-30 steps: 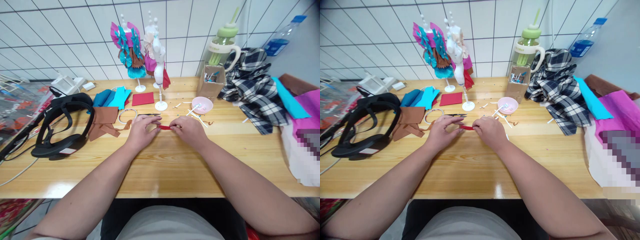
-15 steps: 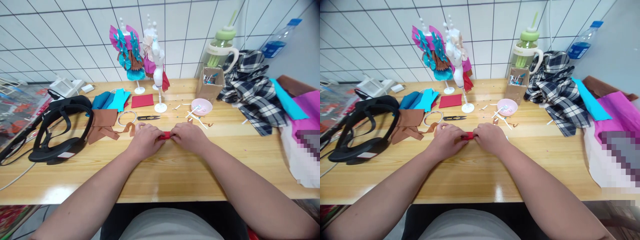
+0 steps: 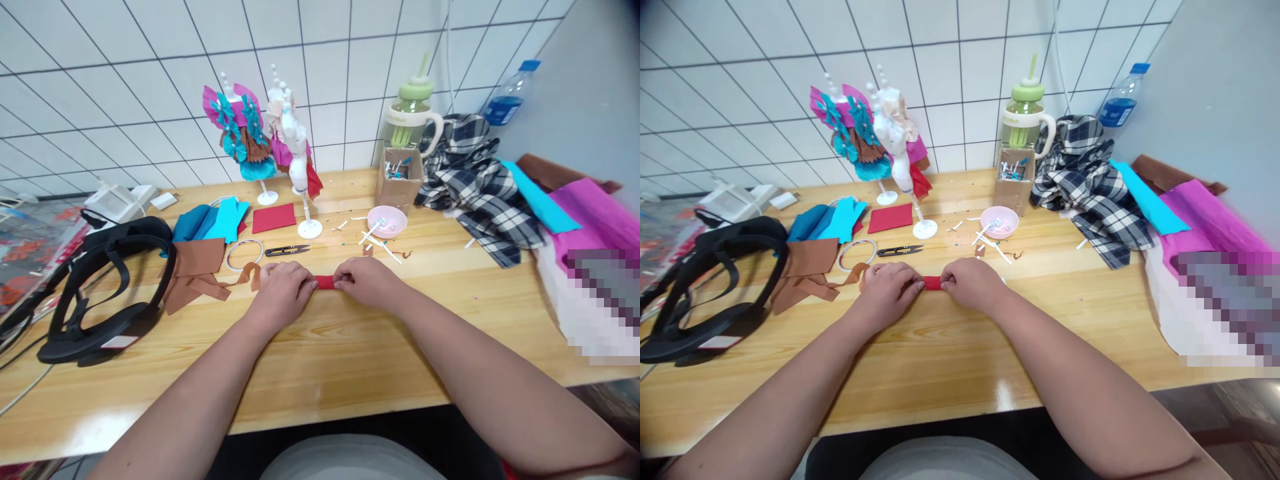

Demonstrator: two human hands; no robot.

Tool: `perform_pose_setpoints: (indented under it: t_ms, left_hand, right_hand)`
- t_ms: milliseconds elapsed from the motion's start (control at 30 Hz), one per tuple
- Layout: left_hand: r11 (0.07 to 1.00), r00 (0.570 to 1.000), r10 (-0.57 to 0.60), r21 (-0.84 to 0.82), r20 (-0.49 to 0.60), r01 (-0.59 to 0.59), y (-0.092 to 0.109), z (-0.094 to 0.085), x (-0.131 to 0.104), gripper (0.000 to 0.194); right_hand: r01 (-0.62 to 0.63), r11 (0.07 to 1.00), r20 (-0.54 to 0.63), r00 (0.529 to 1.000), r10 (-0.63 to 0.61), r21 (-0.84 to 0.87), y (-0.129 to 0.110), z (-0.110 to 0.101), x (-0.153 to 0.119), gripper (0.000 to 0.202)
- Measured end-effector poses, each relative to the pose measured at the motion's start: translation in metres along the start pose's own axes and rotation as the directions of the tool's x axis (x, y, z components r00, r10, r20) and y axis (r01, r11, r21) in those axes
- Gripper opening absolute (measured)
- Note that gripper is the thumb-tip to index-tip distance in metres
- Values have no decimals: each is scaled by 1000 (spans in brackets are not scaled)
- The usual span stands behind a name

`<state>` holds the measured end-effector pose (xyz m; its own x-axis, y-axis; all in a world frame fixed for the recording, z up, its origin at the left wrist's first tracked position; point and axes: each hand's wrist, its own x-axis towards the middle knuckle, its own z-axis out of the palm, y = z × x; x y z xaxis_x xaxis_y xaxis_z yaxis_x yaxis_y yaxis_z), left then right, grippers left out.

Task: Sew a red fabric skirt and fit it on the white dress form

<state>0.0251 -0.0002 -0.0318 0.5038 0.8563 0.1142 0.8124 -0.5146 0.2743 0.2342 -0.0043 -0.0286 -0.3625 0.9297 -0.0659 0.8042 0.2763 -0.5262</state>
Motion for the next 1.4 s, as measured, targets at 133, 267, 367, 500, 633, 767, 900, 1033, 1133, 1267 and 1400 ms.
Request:
perform_pose_setpoints:
  t_ms: [133,267,367,500,633,767,900,1033,1133,1267,1400]
  left_hand:
    - [1000,1000,8,-4,10,-8,-1,-1,1,25]
    - [1000,1000,-18,6,14,18,-2,0,2,25]
    - [999,999,-51,8,7,51,-3,2,5,25]
    - [997,997,-81,-9,-10,81,-5,5,9,26]
    - [993,993,-119,-12,-27,119,-5,9,13,27]
    - [991,991,-131,-23,-33,130,-6,10,14,25]
    - [991,990,-133,-33,-50,131,-7,10,13,20]
    - [990,989,-139,-46,-55,137,-7,11,13,20]
    - [988,987,-149,-58,-52,146,-7,11,13,18]
    - [987,986,-146,-81,-80,139,-6,9,12,21]
    - [996,990,-17,-93,-142,4,0,4,8,31]
  right_hand:
    - [-67,997,-5,998,67,26,-1,-2,1,14]
    - [-97,994,1,995,97,40,0,-2,4,13]
    - [-113,993,5,994,113,27,-1,-1,5,12]
    - [-119,993,9,993,119,13,-1,1,8,11]
    - [-128,992,23,991,129,-22,-3,2,10,10]
    - [-136,988,-10,991,136,-69,-2,4,9,6]
    - [-62,998,-111,992,59,-20,5,2,3,19]
    - [149,989,-158,976,-149,-11,8,-4,-1,11]
    - [179,974,-62,980,-189,-135,5,-6,-2,14]
    - [166,947,0,985,-172,-276,2,-3,-1,16]
    - [134,966,-44,988,-148,-222,4,1,1,20]
